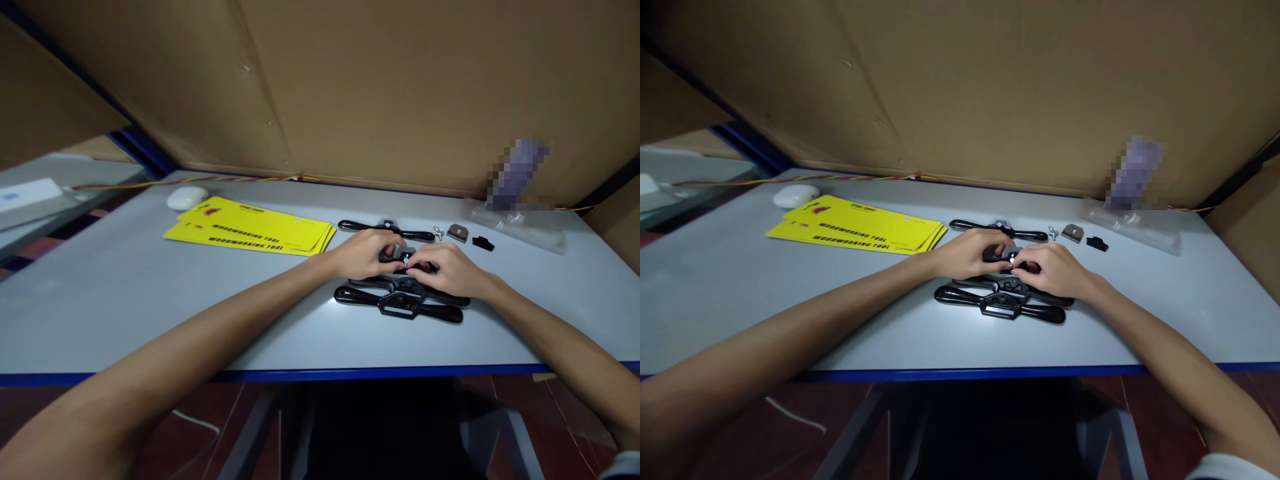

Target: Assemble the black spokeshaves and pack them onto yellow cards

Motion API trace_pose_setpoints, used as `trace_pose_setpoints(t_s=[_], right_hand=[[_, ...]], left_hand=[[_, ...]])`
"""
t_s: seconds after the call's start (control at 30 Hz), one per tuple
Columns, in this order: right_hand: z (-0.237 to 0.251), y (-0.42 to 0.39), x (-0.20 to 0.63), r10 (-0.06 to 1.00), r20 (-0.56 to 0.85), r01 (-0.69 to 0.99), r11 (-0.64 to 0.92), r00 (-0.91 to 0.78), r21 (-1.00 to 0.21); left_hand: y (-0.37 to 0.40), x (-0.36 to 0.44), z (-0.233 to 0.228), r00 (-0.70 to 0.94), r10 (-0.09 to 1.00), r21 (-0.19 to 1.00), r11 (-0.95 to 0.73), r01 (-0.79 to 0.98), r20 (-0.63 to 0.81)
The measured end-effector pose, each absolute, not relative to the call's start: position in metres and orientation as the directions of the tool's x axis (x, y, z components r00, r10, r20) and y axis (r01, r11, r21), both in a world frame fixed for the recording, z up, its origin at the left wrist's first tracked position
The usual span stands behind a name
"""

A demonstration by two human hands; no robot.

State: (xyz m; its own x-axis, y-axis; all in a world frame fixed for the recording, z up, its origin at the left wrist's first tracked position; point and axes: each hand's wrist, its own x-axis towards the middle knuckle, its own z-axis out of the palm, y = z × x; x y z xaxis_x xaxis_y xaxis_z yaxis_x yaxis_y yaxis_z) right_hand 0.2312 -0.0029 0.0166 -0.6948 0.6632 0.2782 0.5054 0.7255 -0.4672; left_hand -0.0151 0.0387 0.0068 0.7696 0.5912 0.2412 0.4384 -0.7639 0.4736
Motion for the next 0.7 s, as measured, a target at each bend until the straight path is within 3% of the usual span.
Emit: trace_pose_setpoints(t_s=[0.17, 0.7], right_hand=[[0.0202, -0.0047, 0.2331, 0.621, 0.3, 0.456, 0.757, -0.724, -0.467], [0.0181, -0.0038, 0.2326, 0.65, 0.327, 0.472, 0.739, -0.686, -0.48]], left_hand=[[0.038, -0.0153, 0.0073, 0.764, 0.597, 0.481, -0.759, 0.439, 0.245], [0.0371, -0.0142, 0.009, 0.765, 0.596, 0.47, -0.763, 0.445, 0.243]])
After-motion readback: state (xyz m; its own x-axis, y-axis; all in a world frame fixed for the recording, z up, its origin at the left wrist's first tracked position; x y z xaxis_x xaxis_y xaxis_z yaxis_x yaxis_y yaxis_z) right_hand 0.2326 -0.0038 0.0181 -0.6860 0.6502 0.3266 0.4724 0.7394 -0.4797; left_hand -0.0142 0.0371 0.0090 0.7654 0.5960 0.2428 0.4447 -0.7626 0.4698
